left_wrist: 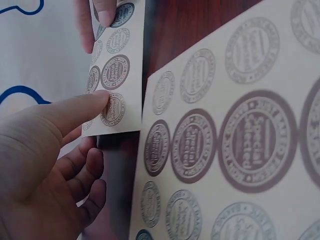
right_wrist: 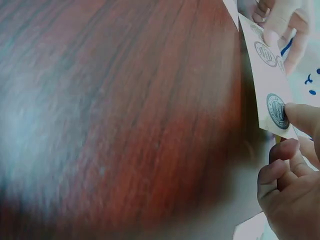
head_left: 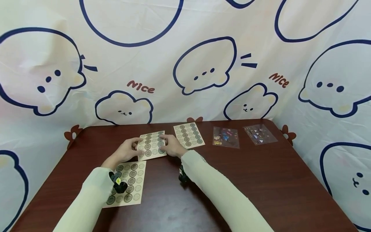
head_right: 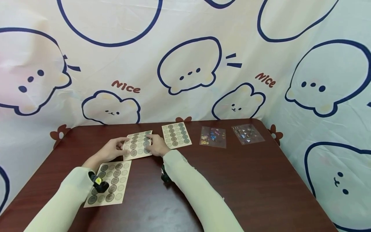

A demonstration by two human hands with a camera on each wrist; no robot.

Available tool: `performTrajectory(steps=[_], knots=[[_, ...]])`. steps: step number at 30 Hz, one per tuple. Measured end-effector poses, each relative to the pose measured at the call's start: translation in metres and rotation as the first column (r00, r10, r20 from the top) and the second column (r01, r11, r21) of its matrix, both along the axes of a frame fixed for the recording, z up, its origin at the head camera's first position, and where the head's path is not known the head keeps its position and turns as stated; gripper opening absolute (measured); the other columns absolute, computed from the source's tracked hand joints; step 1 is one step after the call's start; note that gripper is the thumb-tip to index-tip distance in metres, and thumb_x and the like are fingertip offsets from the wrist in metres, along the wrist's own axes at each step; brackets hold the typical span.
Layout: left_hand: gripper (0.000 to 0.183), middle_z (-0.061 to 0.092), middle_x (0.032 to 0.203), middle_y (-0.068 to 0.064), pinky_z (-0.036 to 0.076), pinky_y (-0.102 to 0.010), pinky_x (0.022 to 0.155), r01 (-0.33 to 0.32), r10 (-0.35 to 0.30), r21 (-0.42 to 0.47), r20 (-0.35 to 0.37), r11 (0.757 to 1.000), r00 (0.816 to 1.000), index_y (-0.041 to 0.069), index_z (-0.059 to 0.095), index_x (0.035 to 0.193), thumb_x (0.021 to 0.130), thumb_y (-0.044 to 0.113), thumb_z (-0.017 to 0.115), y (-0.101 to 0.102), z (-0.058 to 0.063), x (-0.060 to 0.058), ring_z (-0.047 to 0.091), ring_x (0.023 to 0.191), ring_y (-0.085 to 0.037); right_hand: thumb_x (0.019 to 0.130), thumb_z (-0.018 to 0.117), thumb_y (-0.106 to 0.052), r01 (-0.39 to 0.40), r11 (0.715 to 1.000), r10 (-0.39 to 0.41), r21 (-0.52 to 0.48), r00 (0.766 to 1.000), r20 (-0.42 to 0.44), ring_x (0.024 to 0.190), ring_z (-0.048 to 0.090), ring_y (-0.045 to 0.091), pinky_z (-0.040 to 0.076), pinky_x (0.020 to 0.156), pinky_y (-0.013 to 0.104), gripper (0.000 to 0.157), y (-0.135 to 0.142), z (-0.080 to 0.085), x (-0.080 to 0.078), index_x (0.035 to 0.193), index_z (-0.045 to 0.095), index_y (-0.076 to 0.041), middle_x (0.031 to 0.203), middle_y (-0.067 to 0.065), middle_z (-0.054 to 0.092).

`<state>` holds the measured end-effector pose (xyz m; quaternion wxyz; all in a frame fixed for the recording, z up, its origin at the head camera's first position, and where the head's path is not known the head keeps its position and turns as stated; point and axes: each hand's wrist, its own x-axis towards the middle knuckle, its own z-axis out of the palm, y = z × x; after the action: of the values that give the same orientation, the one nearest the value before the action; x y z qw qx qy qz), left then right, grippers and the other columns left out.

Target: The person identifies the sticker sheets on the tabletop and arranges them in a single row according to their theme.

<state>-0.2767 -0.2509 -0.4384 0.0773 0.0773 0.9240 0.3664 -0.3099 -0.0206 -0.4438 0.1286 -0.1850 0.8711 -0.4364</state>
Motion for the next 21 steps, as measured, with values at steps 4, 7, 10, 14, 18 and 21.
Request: performTrajectory(steps=[4,7,10,14,18,21], knots=[[0.059,0.055,0.085,-0.008,0.04,-0.03,0.062,0.012,-0.013,-0.017,-0.042,1.0,0.999,-0.005,0.047,0.145,0.094,0.014,0.07,-0.001,0.004,0.003,0.048,0.071,-0.018,0.096,0.066,-0.008,0.003,1.0,-0.002,0.031,1.0,-0.023,0.047,0.036,0.009,0.033,0.048,0.021,0.058,0.0,0.005,0.003,0.151,0.048,-0.011,0.067,0.001,0.044],[0.056,0.056,0.086,-0.009,0.04,-0.03,0.063,0.012,-0.013,-0.026,-0.055,1.0,0.998,-0.004,0.048,0.144,0.095,0.014,0.067,0.0,0.008,0.006,0.049,0.072,-0.019,0.096,0.067,-0.011,-0.005,0.999,0.007,0.052,0.999,-0.038,0.049,0.037,0.01,0.035,0.051,0.022,0.059,0.003,0.01,0.008,0.152,0.046,-0.012,0.069,0.007,0.05],[0.054,0.055,0.087,-0.009,0.041,-0.03,0.063,0.002,-0.004,-0.035,-0.053,0.999,0.999,-0.002,0.048,0.144,0.096,0.015,0.066,0.002,0.011,0.011,0.049,0.071,-0.019,0.096,0.068,-0.014,-0.005,0.997,0.01,0.081,0.997,-0.07,0.058,0.042,0.009,0.038,0.06,0.02,0.06,0.007,0.013,0.012,0.152,0.047,-0.013,0.083,0.01,0.063],[0.052,0.055,0.087,-0.008,0.04,-0.028,0.061,-0.003,0.0,-0.049,-0.074,0.999,0.997,0.0,0.049,0.143,0.096,0.015,0.065,0.006,0.015,0.017,0.048,0.069,-0.018,0.095,0.069,-0.015,0.009,0.995,0.0,0.096,0.996,-0.094,0.057,0.042,0.009,0.039,0.06,0.02,0.06,0.011,0.017,0.017,0.152,0.048,-0.014,0.08,0.005,0.064],[0.05,0.055,0.085,-0.007,0.039,-0.028,0.059,-0.007,0.0,-0.055,-0.117,0.998,0.993,0.001,0.051,0.141,0.096,0.015,0.066,0.009,0.019,0.025,0.047,0.067,-0.018,0.096,0.068,-0.017,0.005,0.994,0.006,0.106,0.994,-0.105,0.07,0.055,0.009,0.045,0.067,0.021,0.061,0.013,0.02,0.024,0.153,0.046,-0.016,0.094,0.008,0.07],[0.048,0.054,0.085,-0.007,0.039,-0.027,0.059,-0.012,0.005,-0.048,-0.143,0.999,0.99,0.001,0.053,0.14,0.096,0.015,0.067,0.011,0.022,0.031,0.047,0.068,-0.018,0.096,0.068,-0.018,-0.011,0.993,0.025,0.115,0.992,-0.121,0.081,0.061,0.011,0.048,0.074,0.022,0.062,0.016,0.021,0.03,0.153,0.045,-0.015,0.113,0.012,0.072]])
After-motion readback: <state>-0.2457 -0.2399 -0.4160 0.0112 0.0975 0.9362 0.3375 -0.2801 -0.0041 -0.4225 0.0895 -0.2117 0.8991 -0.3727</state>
